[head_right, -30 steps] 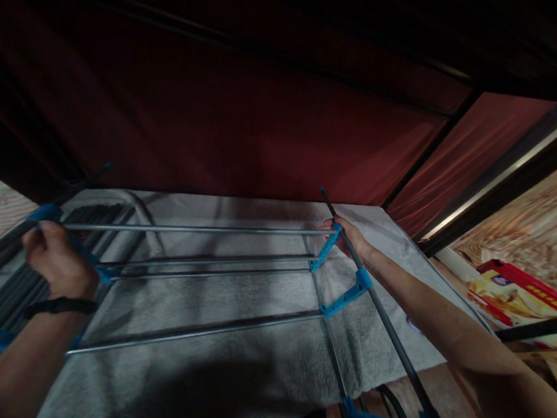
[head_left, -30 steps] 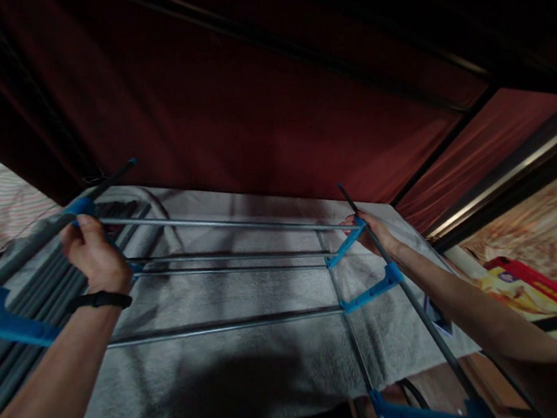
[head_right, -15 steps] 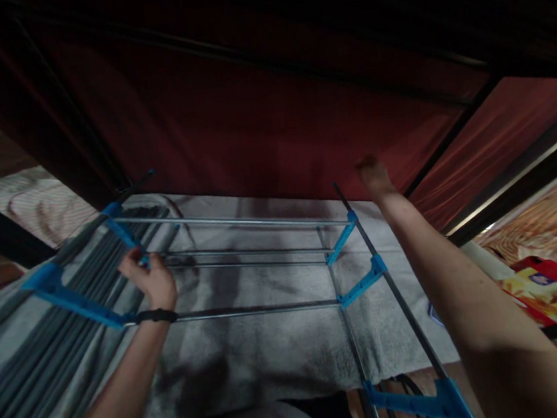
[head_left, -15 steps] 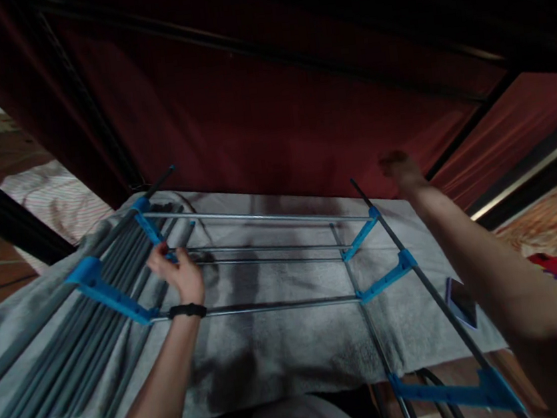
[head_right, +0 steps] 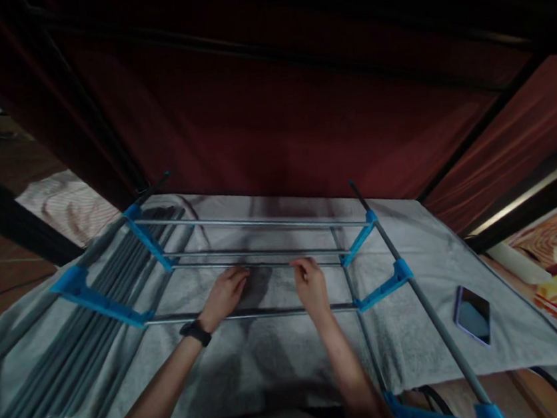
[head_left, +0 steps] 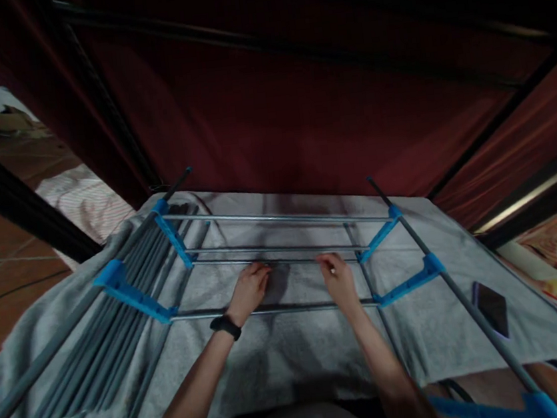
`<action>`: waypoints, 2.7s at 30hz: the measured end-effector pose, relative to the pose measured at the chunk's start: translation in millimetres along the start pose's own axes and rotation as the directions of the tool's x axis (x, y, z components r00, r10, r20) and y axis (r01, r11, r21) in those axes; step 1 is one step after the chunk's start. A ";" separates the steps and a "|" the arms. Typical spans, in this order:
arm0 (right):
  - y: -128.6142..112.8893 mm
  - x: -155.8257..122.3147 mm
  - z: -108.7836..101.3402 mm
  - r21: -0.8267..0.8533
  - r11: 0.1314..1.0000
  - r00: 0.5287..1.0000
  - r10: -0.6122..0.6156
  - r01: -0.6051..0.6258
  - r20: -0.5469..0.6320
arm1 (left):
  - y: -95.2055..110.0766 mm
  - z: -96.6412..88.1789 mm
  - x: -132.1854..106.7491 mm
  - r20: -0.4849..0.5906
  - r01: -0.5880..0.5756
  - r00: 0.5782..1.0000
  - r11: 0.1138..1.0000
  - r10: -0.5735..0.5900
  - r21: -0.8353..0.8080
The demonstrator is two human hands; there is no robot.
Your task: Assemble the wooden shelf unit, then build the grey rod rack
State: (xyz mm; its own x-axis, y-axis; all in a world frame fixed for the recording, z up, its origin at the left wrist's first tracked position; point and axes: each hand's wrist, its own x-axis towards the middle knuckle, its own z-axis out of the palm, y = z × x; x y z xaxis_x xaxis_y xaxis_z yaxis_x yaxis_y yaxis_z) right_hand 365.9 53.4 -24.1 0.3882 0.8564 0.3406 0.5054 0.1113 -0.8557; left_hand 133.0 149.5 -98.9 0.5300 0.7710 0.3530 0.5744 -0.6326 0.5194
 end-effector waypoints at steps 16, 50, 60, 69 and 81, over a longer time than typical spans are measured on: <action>167.1 11.1 -54.2 -0.248 0.854 0.847 0.335 -0.458 -0.412 | 13.1 61.0 67.7 0.286 -0.168 0.952 0.966 0.108 0.195; 172.6 29.2 -54.9 -0.373 0.813 0.870 0.297 -0.446 -0.393 | 10.6 71.5 75.2 0.281 -0.060 0.960 0.975 -0.002 0.213; 177.1 25.5 -55.2 -0.369 0.834 0.890 0.276 -0.410 -0.363 | 12.6 73.8 66.0 0.262 -0.128 0.963 0.964 0.065 0.232; 184.8 27.0 -54.8 -0.372 0.846 0.898 0.244 -0.381 -0.366 | 15.7 75.6 67.9 0.246 -0.169 0.962 0.963 0.115 0.211; 197.3 30.4 -48.7 -0.405 0.839 0.891 0.187 -0.364 -0.415 | 12.8 76.8 74.3 0.272 -0.156 0.958 0.963 0.094 0.219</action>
State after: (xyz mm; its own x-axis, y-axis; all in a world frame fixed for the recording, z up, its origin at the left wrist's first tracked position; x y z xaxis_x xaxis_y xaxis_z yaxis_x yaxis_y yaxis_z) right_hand 515.0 76.8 -163.7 0.7596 0.5744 0.3051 0.5945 -0.4229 -0.6839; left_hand 227.6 193.0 -125.9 0.7312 0.6594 0.1751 0.6067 -0.7458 0.2750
